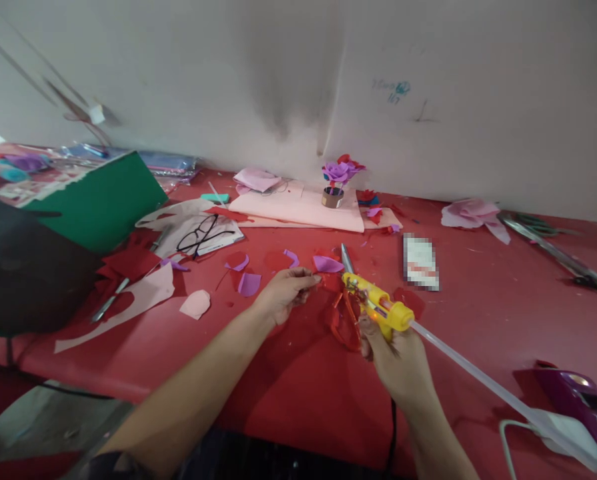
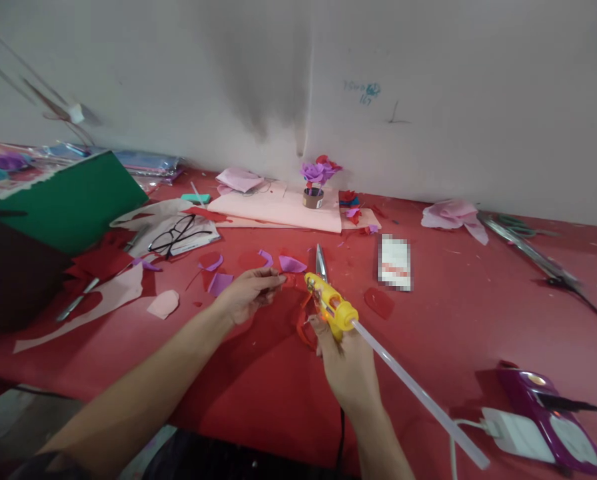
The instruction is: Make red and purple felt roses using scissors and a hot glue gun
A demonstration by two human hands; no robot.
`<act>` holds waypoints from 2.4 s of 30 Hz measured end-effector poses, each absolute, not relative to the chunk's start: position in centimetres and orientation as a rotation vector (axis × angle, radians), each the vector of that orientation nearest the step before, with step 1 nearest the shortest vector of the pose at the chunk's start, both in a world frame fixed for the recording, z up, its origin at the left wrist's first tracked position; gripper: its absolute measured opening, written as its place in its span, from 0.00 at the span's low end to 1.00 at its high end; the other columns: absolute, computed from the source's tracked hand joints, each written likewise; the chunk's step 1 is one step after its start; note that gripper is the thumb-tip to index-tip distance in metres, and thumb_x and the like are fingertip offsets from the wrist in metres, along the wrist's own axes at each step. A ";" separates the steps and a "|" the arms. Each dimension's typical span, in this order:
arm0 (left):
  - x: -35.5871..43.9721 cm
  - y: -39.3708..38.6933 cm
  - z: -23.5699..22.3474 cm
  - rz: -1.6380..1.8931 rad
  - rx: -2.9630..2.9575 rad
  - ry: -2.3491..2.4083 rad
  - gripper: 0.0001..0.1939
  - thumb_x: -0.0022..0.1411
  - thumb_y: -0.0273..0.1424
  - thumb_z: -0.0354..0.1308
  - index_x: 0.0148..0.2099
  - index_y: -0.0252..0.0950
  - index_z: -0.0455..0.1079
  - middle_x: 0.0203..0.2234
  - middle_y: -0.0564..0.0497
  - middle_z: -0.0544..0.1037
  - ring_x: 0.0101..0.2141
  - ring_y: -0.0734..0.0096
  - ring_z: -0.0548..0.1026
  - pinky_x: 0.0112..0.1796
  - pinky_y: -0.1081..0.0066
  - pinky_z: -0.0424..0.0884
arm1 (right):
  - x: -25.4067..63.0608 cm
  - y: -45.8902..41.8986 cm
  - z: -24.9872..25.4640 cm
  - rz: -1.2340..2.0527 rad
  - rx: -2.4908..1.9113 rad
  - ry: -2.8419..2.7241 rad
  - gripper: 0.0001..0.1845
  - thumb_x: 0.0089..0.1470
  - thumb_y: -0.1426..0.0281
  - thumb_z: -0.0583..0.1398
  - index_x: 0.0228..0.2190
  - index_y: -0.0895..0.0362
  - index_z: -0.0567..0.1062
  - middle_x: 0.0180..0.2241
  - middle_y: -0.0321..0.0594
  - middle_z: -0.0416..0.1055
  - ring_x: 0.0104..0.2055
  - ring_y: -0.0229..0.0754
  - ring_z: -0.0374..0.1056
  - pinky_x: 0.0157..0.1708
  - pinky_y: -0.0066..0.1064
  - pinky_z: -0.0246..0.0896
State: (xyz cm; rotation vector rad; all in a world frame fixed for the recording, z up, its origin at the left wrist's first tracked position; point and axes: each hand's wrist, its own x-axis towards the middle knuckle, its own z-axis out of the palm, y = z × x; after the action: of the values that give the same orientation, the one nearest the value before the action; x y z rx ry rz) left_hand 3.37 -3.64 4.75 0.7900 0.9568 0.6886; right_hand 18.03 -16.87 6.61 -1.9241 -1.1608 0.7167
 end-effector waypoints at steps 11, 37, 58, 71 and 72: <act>3.4 -3.7 4.8 0.686 0.812 0.967 0.10 0.44 0.30 0.66 0.26 0.32 0.68 0.18 0.55 0.68 0.17 0.83 0.59 0.21 0.76 0.52 | 17.4 -17.2 6.7 0.864 -1.791 -1.169 0.27 0.56 0.48 0.52 0.18 0.55 0.66 0.13 0.34 0.64 0.17 0.36 0.61 0.20 0.27 0.57; 3.4 -4.0 5.0 0.704 0.847 0.931 0.11 0.43 0.31 0.67 0.25 0.32 0.68 0.17 0.56 0.67 0.18 0.83 0.58 0.21 0.76 0.51 | 17.6 -16.7 6.3 0.751 -1.863 -1.264 0.27 0.55 0.48 0.52 0.16 0.54 0.65 0.13 0.35 0.65 0.17 0.38 0.62 0.19 0.29 0.57; 3.1 -3.7 5.1 0.729 0.744 0.832 0.09 0.50 0.31 0.65 0.26 0.31 0.70 0.21 0.52 0.70 0.18 0.84 0.61 0.21 0.79 0.55 | 22.5 -19.0 6.2 0.108 -2.212 -1.536 0.18 0.54 0.51 0.52 0.31 0.52 0.67 0.24 0.41 0.71 0.22 0.47 0.69 0.18 0.32 0.55; 3.2 -4.3 5.6 0.758 0.657 0.578 0.05 0.58 0.28 0.56 0.30 0.32 0.67 0.17 0.54 0.68 0.14 0.85 0.56 0.20 0.80 0.52 | 30.5 -21.0 4.2 -0.286 -2.753 -1.330 0.21 0.54 0.60 0.51 0.41 0.59 0.75 0.41 0.67 0.70 0.41 0.70 0.68 0.31 0.54 0.61; 3.2 -4.4 5.6 0.762 0.667 0.570 0.05 0.58 0.29 0.57 0.31 0.32 0.67 0.17 0.54 0.67 0.14 0.86 0.55 0.20 0.80 0.52 | 29.4 -20.3 5.1 -0.314 -2.672 -1.351 0.20 0.53 0.63 0.51 0.40 0.59 0.75 0.43 0.67 0.70 0.43 0.71 0.68 0.32 0.55 0.60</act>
State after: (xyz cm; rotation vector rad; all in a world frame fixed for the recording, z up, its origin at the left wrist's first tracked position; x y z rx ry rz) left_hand 3.19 -4.41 5.60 0.6671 0.5702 0.7616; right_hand 29.44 -20.29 5.14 -2.6718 -1.3515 -0.3139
